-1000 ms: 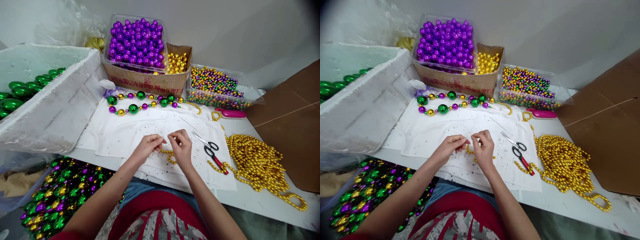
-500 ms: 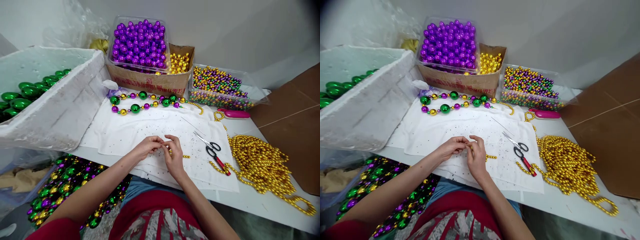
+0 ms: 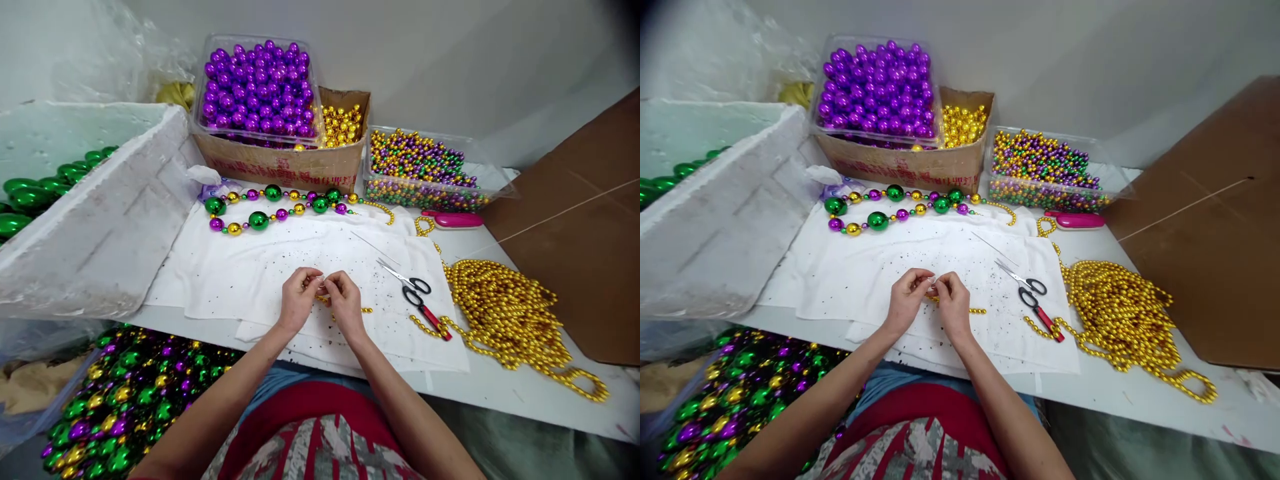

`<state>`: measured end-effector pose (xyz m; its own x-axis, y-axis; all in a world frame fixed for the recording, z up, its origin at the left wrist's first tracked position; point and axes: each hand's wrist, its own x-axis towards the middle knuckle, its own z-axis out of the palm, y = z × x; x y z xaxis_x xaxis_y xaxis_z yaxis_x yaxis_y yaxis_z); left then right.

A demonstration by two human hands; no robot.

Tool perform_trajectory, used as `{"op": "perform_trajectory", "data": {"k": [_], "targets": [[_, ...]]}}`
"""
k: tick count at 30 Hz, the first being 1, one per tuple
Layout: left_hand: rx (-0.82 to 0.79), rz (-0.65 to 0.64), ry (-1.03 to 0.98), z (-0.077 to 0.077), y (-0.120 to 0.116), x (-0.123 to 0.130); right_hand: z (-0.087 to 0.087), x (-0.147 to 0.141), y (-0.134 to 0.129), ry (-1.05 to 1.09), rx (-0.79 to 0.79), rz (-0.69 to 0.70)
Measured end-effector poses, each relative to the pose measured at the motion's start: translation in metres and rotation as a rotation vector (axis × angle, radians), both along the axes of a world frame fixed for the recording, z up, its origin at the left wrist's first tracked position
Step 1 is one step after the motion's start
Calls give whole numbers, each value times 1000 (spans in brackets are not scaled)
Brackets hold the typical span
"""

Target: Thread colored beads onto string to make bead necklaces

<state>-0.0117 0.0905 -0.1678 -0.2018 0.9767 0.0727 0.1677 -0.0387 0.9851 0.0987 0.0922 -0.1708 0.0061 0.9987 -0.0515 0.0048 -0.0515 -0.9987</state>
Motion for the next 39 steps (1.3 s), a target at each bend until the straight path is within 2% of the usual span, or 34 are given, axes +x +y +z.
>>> {"op": "perform_trajectory", "data": {"k": [3, 5, 11, 17, 21, 23, 25, 27, 30, 35, 39], "targets": [[-201, -71, -302, -3, 2, 0, 4, 5, 4, -2, -11, -6], [-289, -141, -383, -2, 3, -4, 6, 9, 6, 16, -40, -11], [-416, -251, -488, 6, 7, -15, 8, 16, 13, 40, -85, 23], [-484, -345, -510, 6, 11, -18, 6, 21, 15, 28, -92, 64], [-465, -360, -450, 6, 11, -21, 5, 24, 16, -23, -78, 114], [-426, -328, -372, 6, 10, -21, 7, 26, 15, -58, -46, 109], [-383, -264, -283, 7, 9, -19, 11, 27, 11, -201, 73, 37], [-348, -201, -230, 8, 7, -16, 14, 27, 5, -444, 257, -43], [-303, -151, -208, 8, 5, -9, 16, 22, -6, -727, 469, -37], [-184, -85, -32, 5, 0, 0, 11, 13, -14, -910, 596, -30], [-108, -57, 94, 2, -6, 2, 8, 12, -12, -984, 634, -17]]}}
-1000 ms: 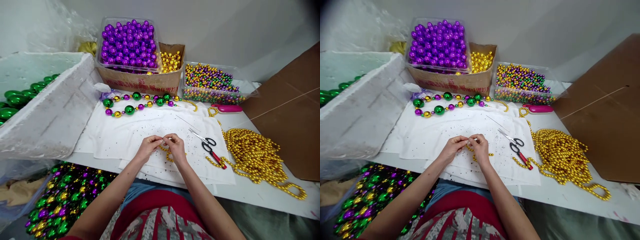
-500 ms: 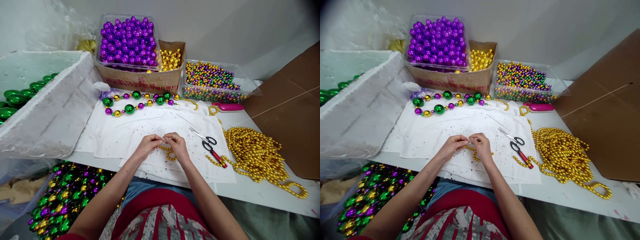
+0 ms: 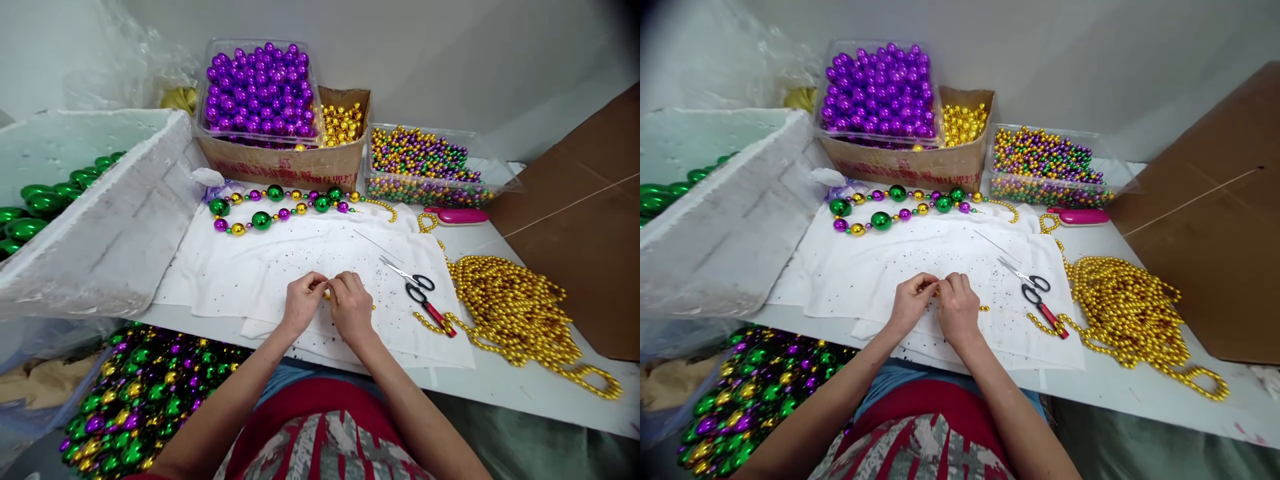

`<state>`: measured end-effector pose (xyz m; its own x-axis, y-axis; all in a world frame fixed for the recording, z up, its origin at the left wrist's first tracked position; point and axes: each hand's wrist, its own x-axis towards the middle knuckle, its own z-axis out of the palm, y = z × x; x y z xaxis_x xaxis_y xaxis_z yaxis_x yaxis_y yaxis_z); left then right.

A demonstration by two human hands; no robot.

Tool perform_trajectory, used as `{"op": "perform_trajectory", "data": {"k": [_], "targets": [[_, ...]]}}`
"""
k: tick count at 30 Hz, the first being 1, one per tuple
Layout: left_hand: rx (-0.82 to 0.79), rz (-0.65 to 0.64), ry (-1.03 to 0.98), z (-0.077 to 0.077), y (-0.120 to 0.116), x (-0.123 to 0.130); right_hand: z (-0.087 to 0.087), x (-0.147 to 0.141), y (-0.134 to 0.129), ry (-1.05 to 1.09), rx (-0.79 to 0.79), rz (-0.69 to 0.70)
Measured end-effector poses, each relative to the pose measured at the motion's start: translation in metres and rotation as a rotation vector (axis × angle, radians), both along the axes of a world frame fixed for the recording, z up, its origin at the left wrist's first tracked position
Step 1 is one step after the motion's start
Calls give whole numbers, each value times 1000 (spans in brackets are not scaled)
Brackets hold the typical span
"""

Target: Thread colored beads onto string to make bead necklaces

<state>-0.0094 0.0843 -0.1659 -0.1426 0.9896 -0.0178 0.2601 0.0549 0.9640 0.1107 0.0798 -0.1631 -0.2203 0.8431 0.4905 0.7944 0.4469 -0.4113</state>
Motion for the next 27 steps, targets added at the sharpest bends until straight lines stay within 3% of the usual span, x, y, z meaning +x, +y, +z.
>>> {"op": "perform_trajectory", "data": {"k": [3, 6, 9, 12, 15, 23, 27], "targets": [[-42, 12, -63, -1, -4, 1, 1, 0, 2, 46, -61, -9], [-158, -17, -329, 0, -5, -3, 3, 1, 4, 259, -189, -44], [-294, -159, -591, 4, -3, -12, 5, 4, 8, 541, -368, 7], [-401, -283, -718, 7, 0, -19, 6, 7, 10, 692, -474, 82], [-437, -257, -774, 7, 1, -18, 8, 8, 7, 666, -430, 76], [-395, 30, -924, 1, -3, 4, 8, 4, -9, 385, -274, 16], [-354, 65, -884, 1, -7, 9, 2, 4, -8, 214, -197, -31]]}}
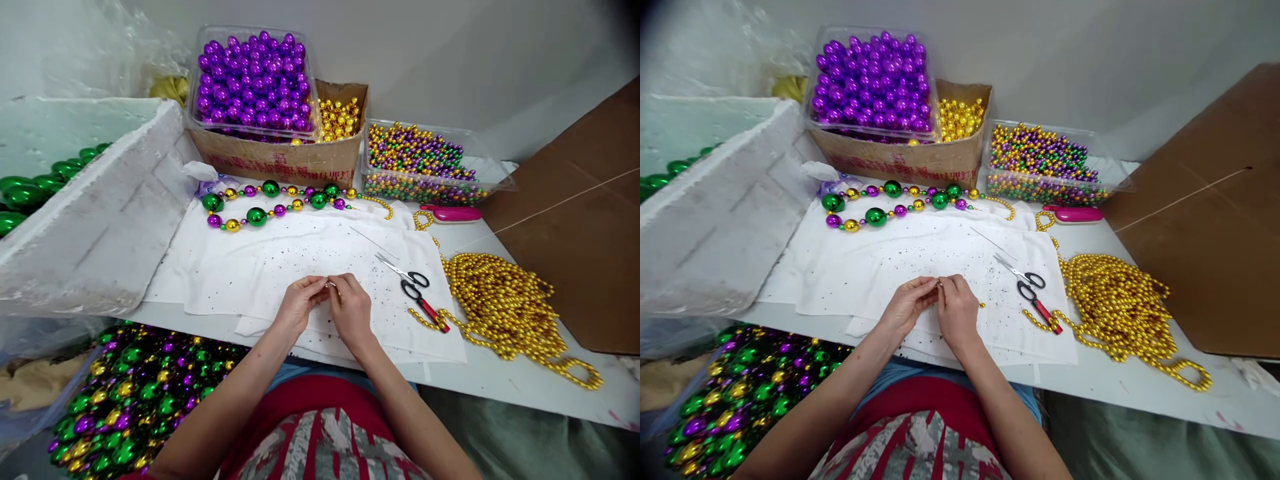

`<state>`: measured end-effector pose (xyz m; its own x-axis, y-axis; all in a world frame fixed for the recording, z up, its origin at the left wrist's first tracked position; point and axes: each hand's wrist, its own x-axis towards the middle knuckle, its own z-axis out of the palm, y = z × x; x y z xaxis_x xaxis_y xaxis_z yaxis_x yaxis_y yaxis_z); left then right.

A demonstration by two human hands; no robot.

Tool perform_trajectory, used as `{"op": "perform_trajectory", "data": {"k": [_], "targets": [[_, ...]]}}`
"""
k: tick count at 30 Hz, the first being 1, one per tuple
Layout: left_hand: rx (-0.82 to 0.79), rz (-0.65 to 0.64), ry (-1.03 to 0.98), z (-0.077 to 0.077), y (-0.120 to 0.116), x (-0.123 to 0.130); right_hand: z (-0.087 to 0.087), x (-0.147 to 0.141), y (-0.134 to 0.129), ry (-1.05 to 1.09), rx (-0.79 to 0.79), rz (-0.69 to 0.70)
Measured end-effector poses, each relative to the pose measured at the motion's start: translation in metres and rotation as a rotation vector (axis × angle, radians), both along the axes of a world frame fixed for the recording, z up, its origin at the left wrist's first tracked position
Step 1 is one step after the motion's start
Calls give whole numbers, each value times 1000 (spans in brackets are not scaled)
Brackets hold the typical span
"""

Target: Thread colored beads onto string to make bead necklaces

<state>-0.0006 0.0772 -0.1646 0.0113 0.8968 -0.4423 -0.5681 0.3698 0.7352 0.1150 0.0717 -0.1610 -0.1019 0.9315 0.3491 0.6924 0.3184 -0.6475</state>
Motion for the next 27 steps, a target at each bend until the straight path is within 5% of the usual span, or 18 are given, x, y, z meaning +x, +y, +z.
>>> {"op": "perform_trajectory", "data": {"k": [6, 13, 15, 20, 27], "targets": [[149, 32, 339, -2, -3, 3, -5, 1, 2, -195, 54, -34], [420, -93, 815, -6, -4, 0, 5, 8, 5, -244, -43, -1], [372, -127, 813, -6, -5, -1, 8, 10, 8, -82, -107, 10], [212, -197, 544, 0, -2, -6, 7, 17, 18, 782, -497, -66], [235, -311, 538, -3, 3, -12, 1, 24, 30, 1037, -573, -138]]}}
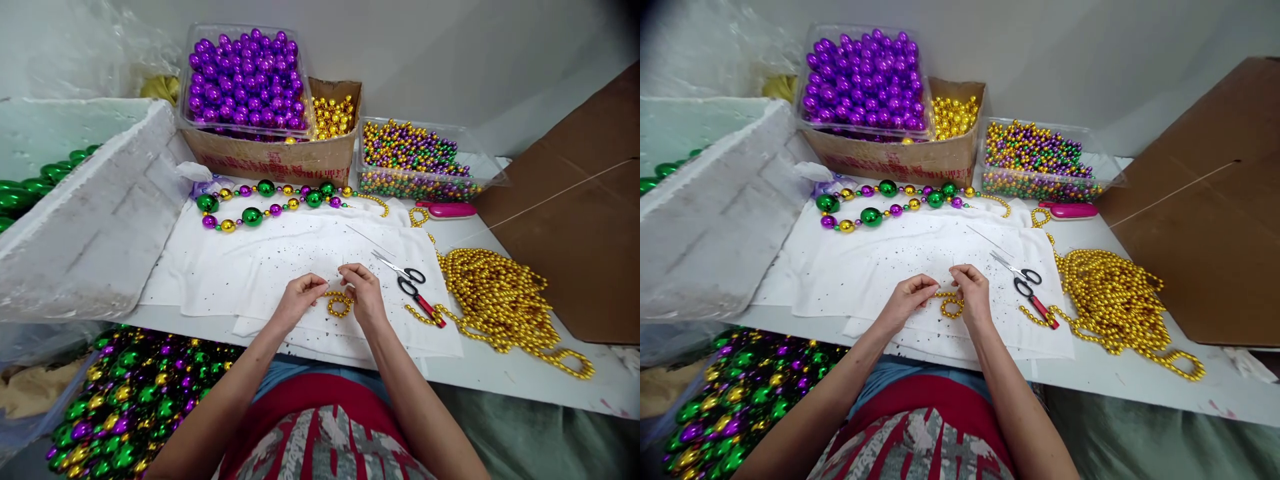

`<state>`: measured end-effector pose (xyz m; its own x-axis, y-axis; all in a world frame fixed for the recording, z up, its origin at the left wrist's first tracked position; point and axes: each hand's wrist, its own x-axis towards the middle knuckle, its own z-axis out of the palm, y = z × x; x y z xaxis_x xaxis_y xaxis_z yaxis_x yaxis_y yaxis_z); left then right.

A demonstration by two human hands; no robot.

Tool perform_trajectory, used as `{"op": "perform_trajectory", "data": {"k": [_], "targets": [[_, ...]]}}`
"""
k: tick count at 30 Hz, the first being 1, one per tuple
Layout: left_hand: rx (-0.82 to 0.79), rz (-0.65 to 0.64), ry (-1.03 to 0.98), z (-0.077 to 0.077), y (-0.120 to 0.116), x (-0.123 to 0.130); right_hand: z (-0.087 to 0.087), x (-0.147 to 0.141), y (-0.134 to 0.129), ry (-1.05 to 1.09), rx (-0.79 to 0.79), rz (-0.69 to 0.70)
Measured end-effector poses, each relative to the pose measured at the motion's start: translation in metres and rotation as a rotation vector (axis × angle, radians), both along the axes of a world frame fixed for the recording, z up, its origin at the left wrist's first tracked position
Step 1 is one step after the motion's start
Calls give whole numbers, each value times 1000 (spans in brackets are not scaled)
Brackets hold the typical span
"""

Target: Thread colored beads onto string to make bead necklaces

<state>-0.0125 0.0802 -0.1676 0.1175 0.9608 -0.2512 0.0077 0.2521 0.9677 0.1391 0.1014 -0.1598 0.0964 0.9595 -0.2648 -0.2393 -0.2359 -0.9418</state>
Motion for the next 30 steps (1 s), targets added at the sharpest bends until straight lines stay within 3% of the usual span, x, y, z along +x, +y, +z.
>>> {"op": "perform_trajectory", "data": {"k": [8, 12, 15, 18, 25, 30], "targets": [[102, -85, 78, -2, 3, -2, 2, 1, 8, 81, 2, -78], [64, -52, 57, -2, 4, -4, 6, 5, 8, 39, -24, 193], [38, -27, 12, 0, 4, -7, 7, 15, 12, -184, -23, 481], [52, 1, 0, 3, 5, -9, 6, 29, 21, -410, 116, 631], [42, 9, 113, 0, 8, -20, 12, 51, 39, -721, 331, 385], [116, -100, 208, 1, 6, -23, 21, 53, 42, -926, 469, 236]]}}
